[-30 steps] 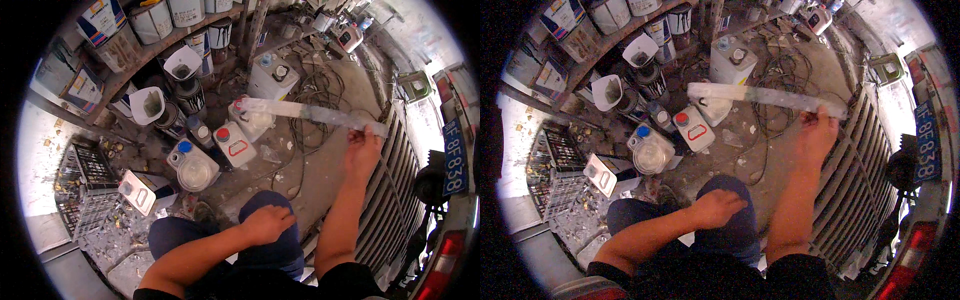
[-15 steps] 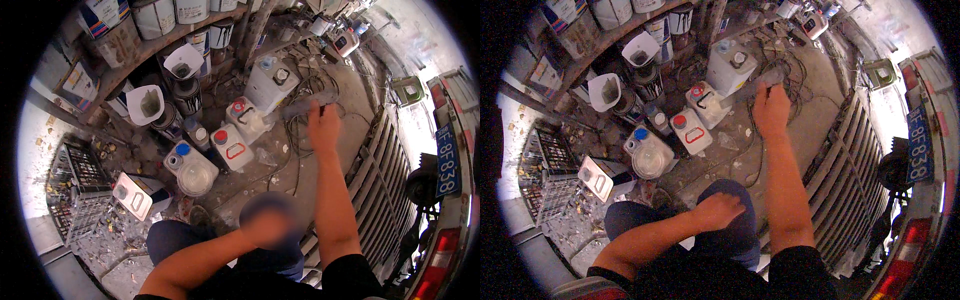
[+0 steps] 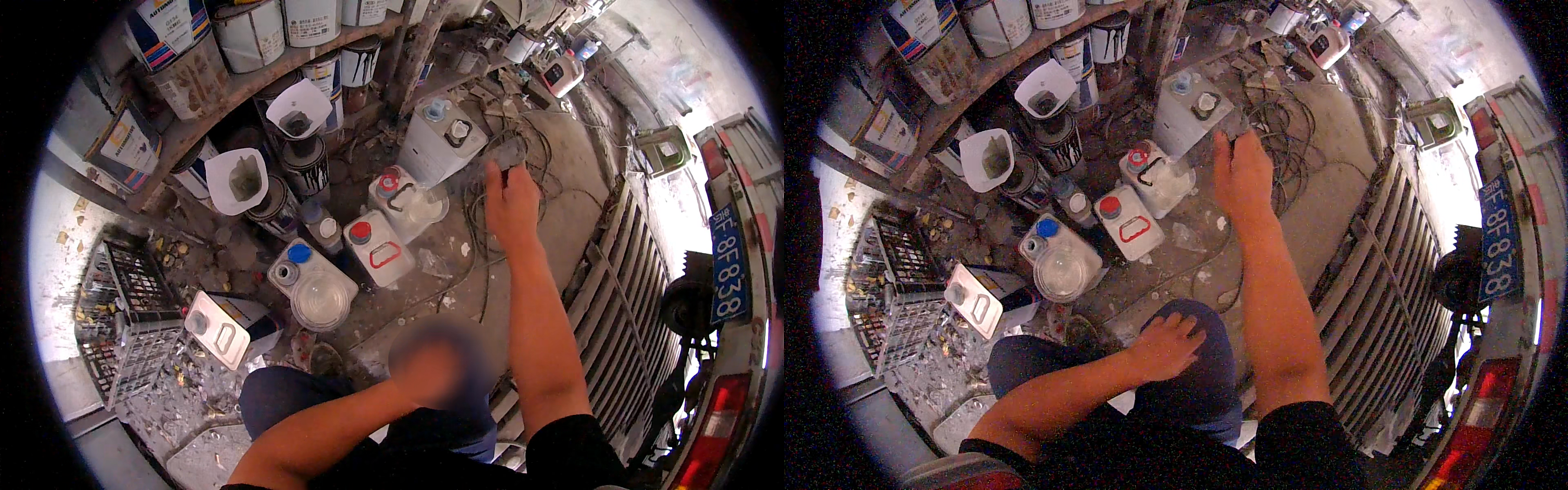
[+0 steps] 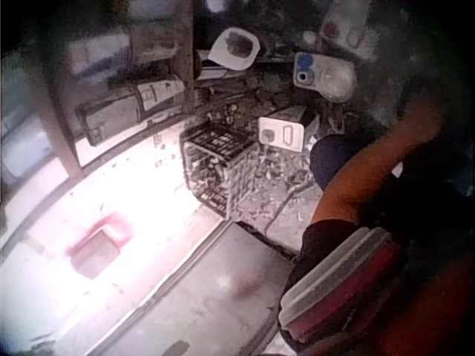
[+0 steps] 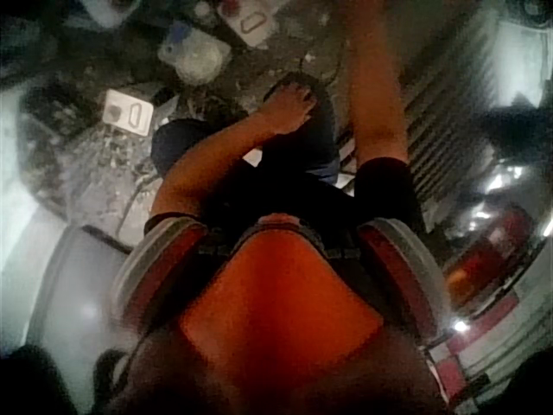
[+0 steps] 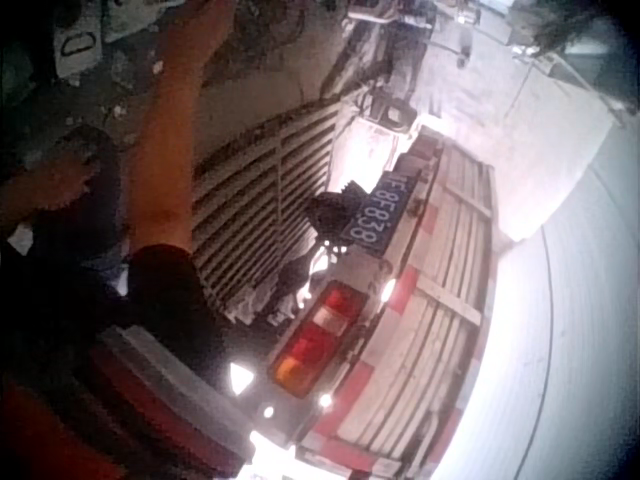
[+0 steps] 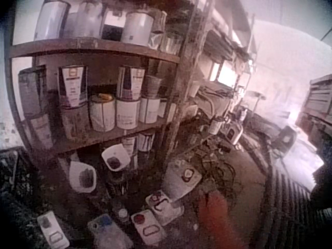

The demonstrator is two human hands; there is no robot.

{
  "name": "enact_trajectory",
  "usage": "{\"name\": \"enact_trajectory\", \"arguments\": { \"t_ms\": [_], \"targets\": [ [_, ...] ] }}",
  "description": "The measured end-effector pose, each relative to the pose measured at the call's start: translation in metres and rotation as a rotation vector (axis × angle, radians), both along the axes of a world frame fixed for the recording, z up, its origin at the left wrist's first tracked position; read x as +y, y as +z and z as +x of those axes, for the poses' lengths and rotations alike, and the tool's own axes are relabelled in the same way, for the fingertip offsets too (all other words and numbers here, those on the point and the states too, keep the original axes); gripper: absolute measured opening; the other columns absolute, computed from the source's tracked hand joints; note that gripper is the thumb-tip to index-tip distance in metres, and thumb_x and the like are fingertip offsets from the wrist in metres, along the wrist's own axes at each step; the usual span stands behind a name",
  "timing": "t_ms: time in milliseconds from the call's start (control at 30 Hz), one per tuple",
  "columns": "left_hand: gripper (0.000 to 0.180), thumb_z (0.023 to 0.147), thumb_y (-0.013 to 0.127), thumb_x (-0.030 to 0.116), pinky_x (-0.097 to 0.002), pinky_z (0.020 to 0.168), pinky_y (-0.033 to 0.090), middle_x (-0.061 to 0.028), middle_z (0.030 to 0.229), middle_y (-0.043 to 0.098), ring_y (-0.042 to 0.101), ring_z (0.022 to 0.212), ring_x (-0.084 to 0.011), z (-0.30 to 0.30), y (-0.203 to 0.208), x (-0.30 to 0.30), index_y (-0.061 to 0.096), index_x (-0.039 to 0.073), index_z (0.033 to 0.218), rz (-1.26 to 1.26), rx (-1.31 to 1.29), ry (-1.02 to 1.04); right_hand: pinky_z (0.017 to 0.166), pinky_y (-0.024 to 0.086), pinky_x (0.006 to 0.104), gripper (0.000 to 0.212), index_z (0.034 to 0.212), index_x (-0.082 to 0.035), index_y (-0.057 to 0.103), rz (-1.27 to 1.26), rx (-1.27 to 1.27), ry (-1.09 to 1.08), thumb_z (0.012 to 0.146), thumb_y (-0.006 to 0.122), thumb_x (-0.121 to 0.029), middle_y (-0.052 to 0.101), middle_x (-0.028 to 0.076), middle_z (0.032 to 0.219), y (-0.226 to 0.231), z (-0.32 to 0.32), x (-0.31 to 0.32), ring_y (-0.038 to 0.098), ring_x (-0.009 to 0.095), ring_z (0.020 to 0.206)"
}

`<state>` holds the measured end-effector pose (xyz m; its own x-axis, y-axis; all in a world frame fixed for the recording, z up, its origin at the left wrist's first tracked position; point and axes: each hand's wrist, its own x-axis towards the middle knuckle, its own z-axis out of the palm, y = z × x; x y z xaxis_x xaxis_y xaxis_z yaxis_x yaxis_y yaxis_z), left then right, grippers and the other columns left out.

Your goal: The person prepares paint by pouring liquid from a plastic container into a funnel, then transfers it into a spray gun cup. They walk to a silver car and spray paint the front bumper and side panels.

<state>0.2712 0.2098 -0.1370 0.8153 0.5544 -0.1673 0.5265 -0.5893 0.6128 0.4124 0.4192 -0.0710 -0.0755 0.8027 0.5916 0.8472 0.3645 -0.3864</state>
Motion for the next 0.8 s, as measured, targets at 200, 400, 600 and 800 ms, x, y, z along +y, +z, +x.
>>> {"name": "enact_trajectory", "arguments": {
  "t_ms": [200, 400, 600, 800],
  "targets": [
    [0.05, 0.08, 0.062, 0.033, -0.0439, 0.083, 0.046, -0.0155, 0.122, 0.05, 0.049, 0.106, -0.0321, 0.001, -0.015, -0.007, 0.053, 0.007, 0.123, 0.076, -0.003, 0.05, 0.06, 0.044, 0.0495, 0.024, 0.084, 0.001, 0.047, -0.054, 0.083, -0.076, 0.089, 0.056, -0.021, 0.057, 0.024, 0.073, -0.035, -0.001, 0.001, 0.056, 0.044, 0.069],
    [0.052, 0.079, 0.063, 0.034, -0.0437, 0.082, 0.046, -0.0144, 0.121, 0.05, 0.049, 0.105, -0.0316, 0.001, -0.013, -0.005, 0.053, 0.008, 0.122, 0.061, 0.014, 0.045, 0.059, 0.042, 0.0492, 0.023, 0.086, 0.002, 0.048, -0.003, 0.148, -0.043, 0.089, 0.055, -0.019, 0.057, 0.024, 0.074, -0.022, -0.007, -0.002, 0.055, 0.044, 0.068],
    [0.053, 0.08, 0.063, 0.035, -0.0448, 0.082, 0.046, -0.014, 0.121, 0.05, 0.049, 0.106, -0.0317, 0.001, -0.013, -0.002, 0.051, 0.007, 0.124, 0.04, 0.011, 0.043, 0.06, 0.042, 0.0488, 0.023, 0.087, 0.002, 0.048, 0.019, 0.081, 0.036, 0.09, 0.056, -0.02, 0.057, 0.023, 0.076, -0.008, 0.0, 0.005, 0.055, 0.043, 0.069],
    [0.055, 0.081, 0.062, 0.035, -0.0458, 0.085, 0.045, -0.0163, 0.126, 0.047, 0.047, 0.111, -0.0334, 0.0, -0.014, -0.004, 0.049, 0.007, 0.127, 0.054, 0.04, 0.022, 0.064, 0.046, 0.0431, 0.018, 0.094, -0.001, 0.052, -0.065, 0.076, -0.087, 0.09, 0.055, -0.018, 0.061, 0.019, 0.079, -0.035, 0.004, 0.001, 0.061, 0.038, 0.074]
  ]
}}
